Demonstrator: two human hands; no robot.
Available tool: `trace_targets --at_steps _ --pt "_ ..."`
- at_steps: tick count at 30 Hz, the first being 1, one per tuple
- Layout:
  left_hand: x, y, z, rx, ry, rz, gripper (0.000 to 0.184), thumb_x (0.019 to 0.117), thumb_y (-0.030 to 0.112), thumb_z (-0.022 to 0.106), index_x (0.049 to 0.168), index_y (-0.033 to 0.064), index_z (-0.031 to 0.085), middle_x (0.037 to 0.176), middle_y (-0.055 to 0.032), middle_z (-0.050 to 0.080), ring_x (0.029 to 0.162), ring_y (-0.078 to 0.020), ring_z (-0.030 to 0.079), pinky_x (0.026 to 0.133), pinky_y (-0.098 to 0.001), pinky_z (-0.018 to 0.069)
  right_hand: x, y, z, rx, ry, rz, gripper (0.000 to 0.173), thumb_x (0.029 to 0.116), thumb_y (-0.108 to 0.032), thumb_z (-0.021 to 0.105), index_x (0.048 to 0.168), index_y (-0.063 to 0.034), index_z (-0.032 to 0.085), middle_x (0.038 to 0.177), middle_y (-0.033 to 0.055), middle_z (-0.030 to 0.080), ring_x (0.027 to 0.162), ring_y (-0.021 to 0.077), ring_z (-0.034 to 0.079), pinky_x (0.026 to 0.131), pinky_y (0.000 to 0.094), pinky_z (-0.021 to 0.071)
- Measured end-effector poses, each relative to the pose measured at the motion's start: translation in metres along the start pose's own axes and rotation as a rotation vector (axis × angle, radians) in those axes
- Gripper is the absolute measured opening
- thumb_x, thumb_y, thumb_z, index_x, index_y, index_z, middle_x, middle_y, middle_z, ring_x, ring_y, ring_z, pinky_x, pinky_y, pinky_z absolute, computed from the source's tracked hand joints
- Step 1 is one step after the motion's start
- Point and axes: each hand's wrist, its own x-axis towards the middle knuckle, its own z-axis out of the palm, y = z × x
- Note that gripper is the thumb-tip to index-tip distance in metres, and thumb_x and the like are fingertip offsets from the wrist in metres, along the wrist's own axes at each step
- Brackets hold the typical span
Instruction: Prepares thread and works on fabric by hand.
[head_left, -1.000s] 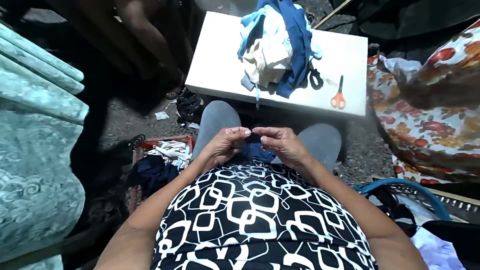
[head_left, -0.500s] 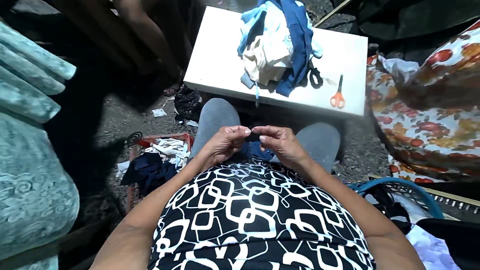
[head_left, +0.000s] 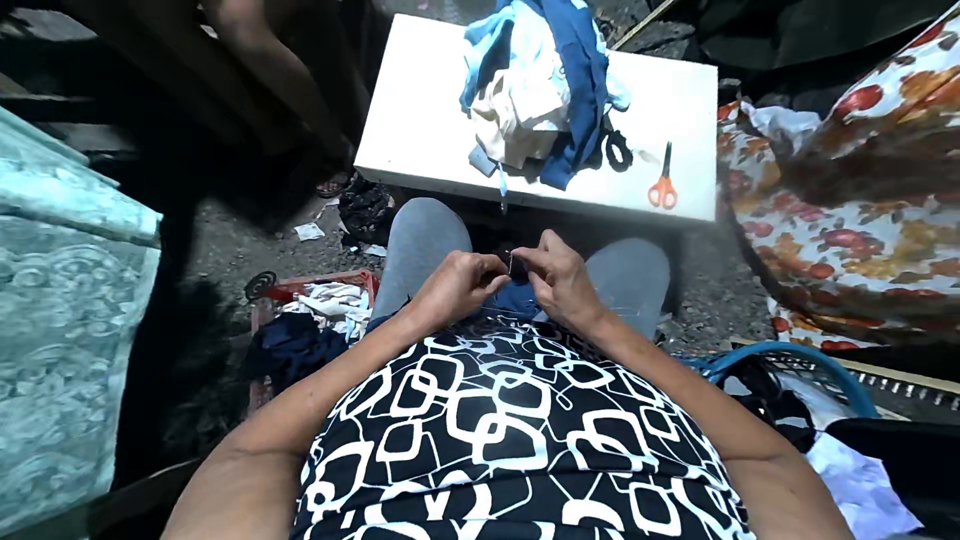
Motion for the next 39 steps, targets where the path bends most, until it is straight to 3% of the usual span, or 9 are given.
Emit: trace_targets --at_steps 4,7,12,17,21,23,27,31,39 --pt "0.022 -0.014 -0.001 0.068 -0.017 0.065 0.014 0.0997 0.013 0.063 0.099 0.0033 0.073 0.078 -0.0055 0.068 0.066 -0.0120 0.061 0.065 -0.0319 0.0537 -0.002 -0.005 -0.003 -0.038 -0.118 -0.034 0.024 0.0868 0.006 0.061 0.104 0.0021 0.077 0.087 0.0162 0.057 0.068 0.0241 0.058 0.062 0.0380 0.0532" --pt "0.030 -0.026 -0.007 -0.019 0.028 0.009 0.015 0.0996 0.015 0.064 0.099 0.0034 0.073 0.079 -0.0038 0.069 0.067 -0.0078 0.062 0.067 -0.0285 0.0537 -0.005 -0.005 -0.009 0.108 -0.170 -0.022 0.025 0.0886 0.005 0.059 0.103 -0.0007 0.078 0.084 0.0104 0.058 0.071 0.0165 0.056 0.064 0.0309 0.0508" --pt "0.022 -0.020 0.005 -0.345 0.088 -0.133 0.013 0.0990 0.009 0.064 0.092 0.0012 0.071 0.072 0.0005 0.063 0.060 -0.0020 0.053 0.057 -0.0194 0.0452 -0.004 -0.003 -0.021 0.332 0.034 0.099 0.019 0.0937 -0.001 0.062 0.105 -0.0010 0.077 0.085 0.0053 0.059 0.073 0.0065 0.055 0.067 0.0189 0.0494" --pt "0.001 0.005 0.005 -0.107 0.132 0.023 0.008 0.0999 0.006 0.062 0.099 0.0003 0.068 0.074 -0.0092 0.062 0.057 -0.0123 0.054 0.055 -0.0262 0.0476 -0.007 0.003 -0.019 0.012 -0.044 0.066 0.022 0.0922 0.000 0.059 0.103 -0.0025 0.078 0.084 0.0119 0.058 0.073 0.0203 0.057 0.068 0.0368 0.0525" --pt "0.011 0.010 0.002 -0.429 0.148 -0.156 0.008 0.1023 0.004 0.056 0.098 0.0005 0.062 0.071 -0.0027 0.055 0.056 -0.0049 0.046 0.054 -0.0174 0.0400 -0.010 -0.004 -0.020 0.401 -0.055 0.094 0.019 0.0918 0.005 0.062 0.102 0.0016 0.076 0.085 0.0077 0.059 0.071 0.0092 0.056 0.064 0.0207 0.0505" --pt "0.008 0.002 0.008 -0.697 0.135 -0.190 0.012 0.1010 0.000 0.054 0.109 0.0037 0.062 0.064 0.0001 0.047 0.046 -0.0034 0.034 0.044 -0.0152 0.0297 -0.011 -0.007 -0.021 0.615 0.013 0.192 0.018 0.0931 0.005 0.061 0.104 0.0018 0.075 0.088 0.0070 0.063 0.068 0.0089 0.059 0.061 0.0214 0.0528" --pt "0.001 -0.013 0.020 -0.918 0.052 -0.200 0.034 0.1007 0.008 0.046 0.127 0.0096 0.066 0.058 -0.0010 0.045 0.040 -0.0041 0.027 0.038 -0.0167 0.0245 -0.014 -0.010 -0.014 0.843 0.104 0.290 0.018 0.0938 0.006 0.061 0.108 0.0008 0.072 0.094 0.0053 0.064 0.070 0.0099 0.061 0.065 0.0253 0.0570" --pt "0.006 -0.009 0.029 -0.933 0.110 -0.224 0.027 0.1060 0.018 0.054 0.124 0.0099 0.071 0.062 0.0003 0.053 0.040 -0.0021 0.029 0.038 -0.0159 0.0274 -0.015 -0.012 -0.011 0.842 0.165 0.279 0.019 0.0953 0.006 0.061 0.112 0.0018 0.070 0.095 0.0053 0.063 0.071 0.0092 0.060 0.065 0.0238 0.0566" --pt "0.006 -0.003 0.046 -0.827 0.355 -0.277 0.014 0.0983 0.016 0.069 0.109 0.0121 0.078 0.081 0.0009 0.071 0.046 0.0004 0.044 0.041 -0.0145 0.0362 -0.012 -0.010 0.005 0.674 0.266 0.211 0.017 0.0924 0.006 0.064 0.107 0.0039 0.072 0.089 0.0077 0.060 0.068 0.0093 0.059 0.062 0.0216 0.0551"
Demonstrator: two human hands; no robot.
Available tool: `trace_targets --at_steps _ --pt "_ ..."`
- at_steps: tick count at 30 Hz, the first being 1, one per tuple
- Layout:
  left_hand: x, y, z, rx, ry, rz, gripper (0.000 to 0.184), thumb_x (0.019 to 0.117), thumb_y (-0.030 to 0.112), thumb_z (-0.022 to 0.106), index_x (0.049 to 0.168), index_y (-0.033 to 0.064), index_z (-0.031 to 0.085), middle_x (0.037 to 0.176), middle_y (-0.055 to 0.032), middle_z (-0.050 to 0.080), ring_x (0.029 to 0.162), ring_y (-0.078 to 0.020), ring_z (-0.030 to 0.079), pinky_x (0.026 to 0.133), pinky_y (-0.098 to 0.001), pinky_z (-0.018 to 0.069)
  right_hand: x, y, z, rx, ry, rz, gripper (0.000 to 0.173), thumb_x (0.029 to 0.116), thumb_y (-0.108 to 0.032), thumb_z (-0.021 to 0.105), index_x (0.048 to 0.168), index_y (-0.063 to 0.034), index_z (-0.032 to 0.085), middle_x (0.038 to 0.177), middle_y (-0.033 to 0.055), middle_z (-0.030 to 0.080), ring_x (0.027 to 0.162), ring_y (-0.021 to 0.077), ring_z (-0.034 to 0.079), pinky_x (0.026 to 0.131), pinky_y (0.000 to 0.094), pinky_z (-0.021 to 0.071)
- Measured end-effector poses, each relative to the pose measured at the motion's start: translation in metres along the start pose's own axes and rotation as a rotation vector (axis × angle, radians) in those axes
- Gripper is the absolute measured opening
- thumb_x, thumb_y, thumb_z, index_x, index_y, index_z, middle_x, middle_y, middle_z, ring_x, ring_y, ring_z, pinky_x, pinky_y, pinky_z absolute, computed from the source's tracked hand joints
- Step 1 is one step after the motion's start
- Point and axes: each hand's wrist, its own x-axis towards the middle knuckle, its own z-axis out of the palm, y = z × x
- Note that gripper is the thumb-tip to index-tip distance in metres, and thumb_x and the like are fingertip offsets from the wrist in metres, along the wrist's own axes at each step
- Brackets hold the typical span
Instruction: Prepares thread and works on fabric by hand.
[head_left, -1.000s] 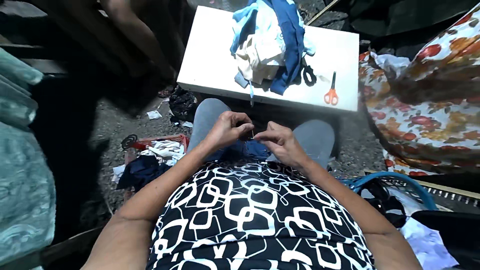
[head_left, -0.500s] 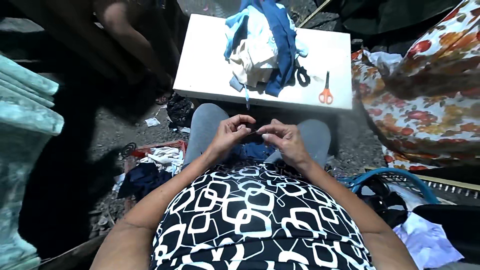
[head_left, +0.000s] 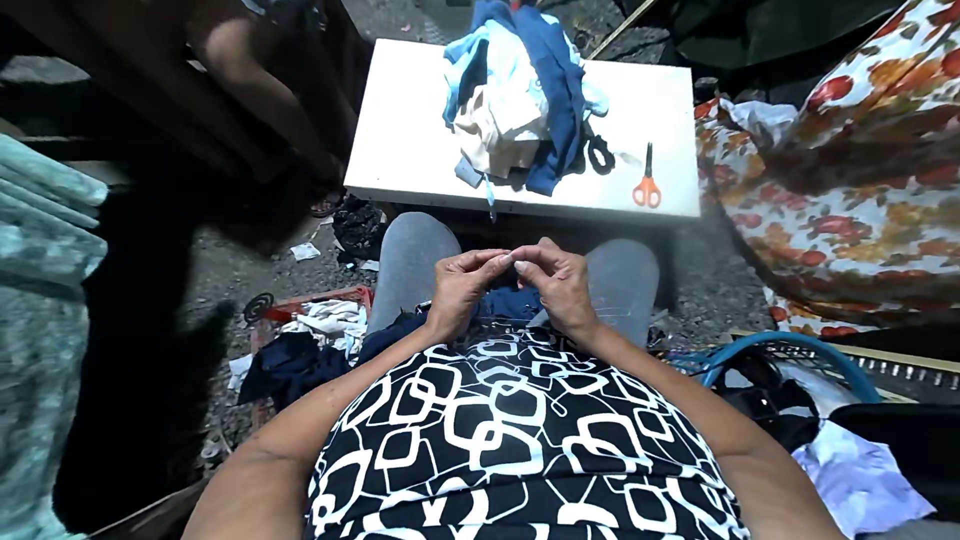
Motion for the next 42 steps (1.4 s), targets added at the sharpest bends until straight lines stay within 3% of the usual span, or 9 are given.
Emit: trace_targets --at_steps 4,7,15,20,25,28,31,38,42 --pt "0.000 -0.010 0.001 0.076 0.073 0.202 0.012 0.0948 0.010 0.073 0.106 0.0089 0.077 0.092 0.0010 0.075 0.072 -0.0029 0.067 0.065 -0.0185 0.0565 -0.002 0.003 0.006 -0.023 -0.006 -0.008 0.016 0.0928 0.006 0.065 0.107 0.0039 0.072 0.092 0.0088 0.061 0.071 0.0099 0.061 0.063 0.0213 0.0562" --pt "0.006 -0.012 0.002 0.123 0.123 0.311 0.011 0.0920 0.003 0.073 0.103 0.0041 0.076 0.093 0.0003 0.075 0.077 -0.0031 0.068 0.072 -0.0198 0.0583 -0.002 -0.003 0.009 0.037 -0.034 0.102 0.014 0.0952 0.003 0.065 0.108 0.0039 0.070 0.094 0.0085 0.067 0.072 0.0096 0.066 0.067 0.0244 0.0598" --pt "0.008 -0.012 -0.001 0.224 0.020 0.295 0.009 0.0906 0.001 0.075 0.100 0.0016 0.074 0.075 -0.0008 0.071 0.056 -0.0016 0.060 0.056 -0.0169 0.0544 -0.004 -0.022 0.004 0.281 -0.090 0.434 0.018 0.1028 -0.005 0.056 0.117 -0.0014 0.067 0.095 0.0058 0.072 0.079 0.0108 0.070 0.077 0.0295 0.0612" --pt "0.003 0.008 -0.008 0.407 -0.109 0.322 0.003 0.0929 0.004 0.070 0.094 0.0031 0.073 0.058 0.0001 0.053 0.042 -0.0039 0.035 0.040 -0.0162 0.0315 -0.001 -0.018 0.001 0.054 -0.038 0.123 0.012 0.0976 0.001 0.064 0.108 0.0044 0.069 0.095 0.0078 0.071 0.080 0.0080 0.069 0.075 0.0250 0.0603" --pt "0.017 0.011 -0.009 0.585 -0.190 0.274 0.007 0.0937 0.013 0.069 0.092 0.0078 0.074 0.058 0.0010 0.054 0.044 -0.0053 0.040 0.043 -0.0208 0.0347 0.024 -0.015 -0.025 0.205 0.061 0.065 0.009 0.1018 -0.001 0.056 0.097 0.0014 0.063 0.096 0.0116 0.077 0.091 0.0203 0.075 0.089 0.0397 0.0614" --pt "0.050 0.000 -0.025 0.704 -0.118 0.279 0.011 0.0902 0.019 0.069 0.090 0.0101 0.076 0.061 0.0061 0.056 0.052 -0.0012 0.045 0.053 -0.0240 0.0396 0.034 -0.035 -0.069 0.362 0.086 0.110 0.018 0.1079 -0.012 0.045 0.097 -0.0130 0.059 0.076 -0.0026 0.066 0.068 0.0136 0.068 0.074 0.0392 0.0634" --pt "0.074 0.013 -0.061 0.824 -0.058 0.258 0.015 0.0914 0.019 0.068 0.094 0.0063 0.076 0.074 -0.0023 0.066 0.064 -0.0090 0.055 0.064 -0.0340 0.0493 0.036 -0.047 -0.138 0.316 0.152 0.099 0.022 0.1095 -0.020 0.042 0.094 -0.0225 0.057 0.069 -0.0128 0.052 0.053 -0.0012 0.044 0.049 0.0158 0.0409" --pt "0.116 0.024 -0.151 0.990 0.173 0.130 0.019 0.0866 0.021 0.074 0.093 0.0036 0.074 0.106 -0.0193 0.065 0.106 -0.0306 0.059 0.094 -0.0508 0.0453 -0.009 -0.057 -0.288 -0.169 0.546 -0.009 0.008 0.1052 -0.018 0.053 0.105 -0.0248 0.056 0.072 -0.0149 0.058 0.054 -0.0009 0.049 0.049 0.0162 0.0431" --pt "0.134 0.021 -0.181 1.021 0.237 0.015 0.020 0.0868 0.020 0.074 0.094 0.0020 0.072 0.112 -0.0233 0.063 0.104 -0.0341 0.060 0.089 -0.0570 0.0472 -0.043 -0.061 -0.350 -0.297 0.670 -0.025 0.006 0.1044 -0.021 0.057 0.102 -0.0260 0.056 0.072 -0.0148 0.058 0.052 -0.0008 0.047 0.047 0.0161 0.0412"
